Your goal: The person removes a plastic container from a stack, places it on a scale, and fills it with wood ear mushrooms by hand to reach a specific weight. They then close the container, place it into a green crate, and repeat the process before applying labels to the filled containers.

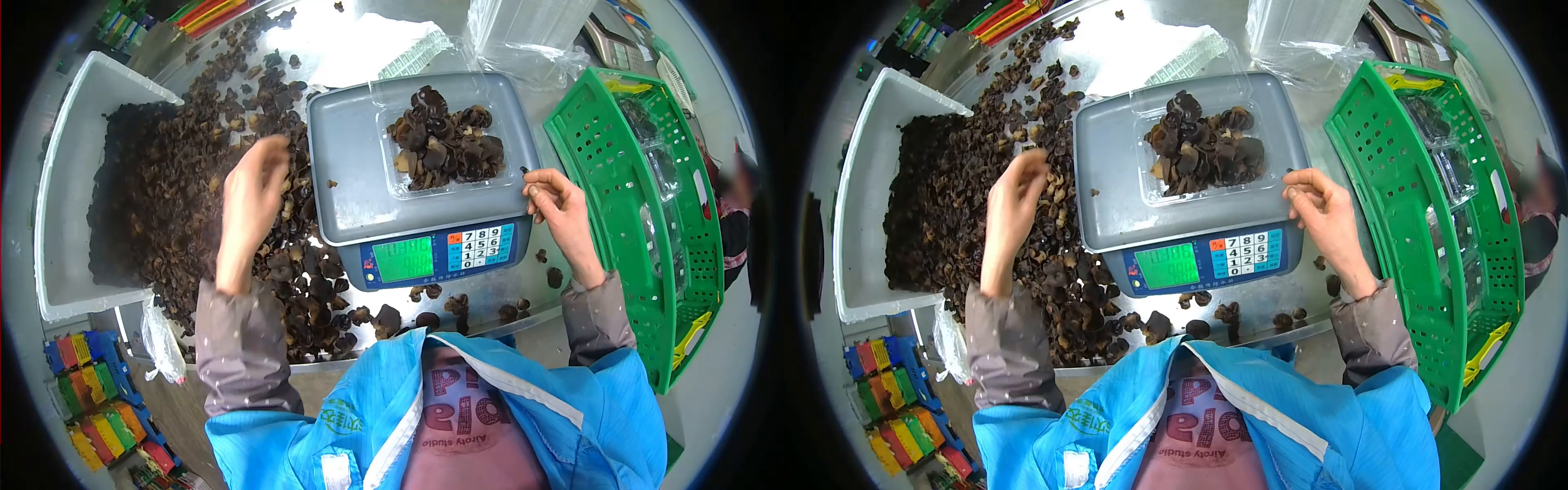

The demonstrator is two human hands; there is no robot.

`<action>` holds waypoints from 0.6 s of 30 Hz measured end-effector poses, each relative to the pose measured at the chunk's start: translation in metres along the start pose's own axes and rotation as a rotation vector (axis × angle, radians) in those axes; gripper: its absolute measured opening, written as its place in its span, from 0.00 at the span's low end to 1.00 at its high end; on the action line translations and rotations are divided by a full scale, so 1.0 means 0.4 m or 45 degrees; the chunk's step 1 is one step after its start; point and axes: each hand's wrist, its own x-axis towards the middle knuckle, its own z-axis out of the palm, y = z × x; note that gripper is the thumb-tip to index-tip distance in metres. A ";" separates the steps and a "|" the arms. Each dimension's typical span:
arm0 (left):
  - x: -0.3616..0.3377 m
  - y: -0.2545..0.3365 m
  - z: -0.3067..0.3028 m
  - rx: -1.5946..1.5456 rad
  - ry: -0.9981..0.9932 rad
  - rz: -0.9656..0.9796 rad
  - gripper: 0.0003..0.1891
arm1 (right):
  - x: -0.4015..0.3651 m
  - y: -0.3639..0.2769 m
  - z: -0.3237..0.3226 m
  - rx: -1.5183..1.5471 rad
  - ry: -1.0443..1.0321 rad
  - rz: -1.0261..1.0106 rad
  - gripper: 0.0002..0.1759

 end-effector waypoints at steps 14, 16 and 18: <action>0.267 0.112 0.215 -1.372 -0.248 -0.287 0.31 | 0.078 -0.028 -0.001 -0.158 -0.027 0.145 0.19; 0.203 0.099 0.202 -1.057 -0.334 -0.143 0.29 | 0.082 -0.031 -0.011 0.067 -0.056 0.287 0.21; 0.114 0.101 0.199 -0.758 -0.348 0.032 0.26 | 0.082 -0.052 -0.008 0.099 -0.050 0.316 0.20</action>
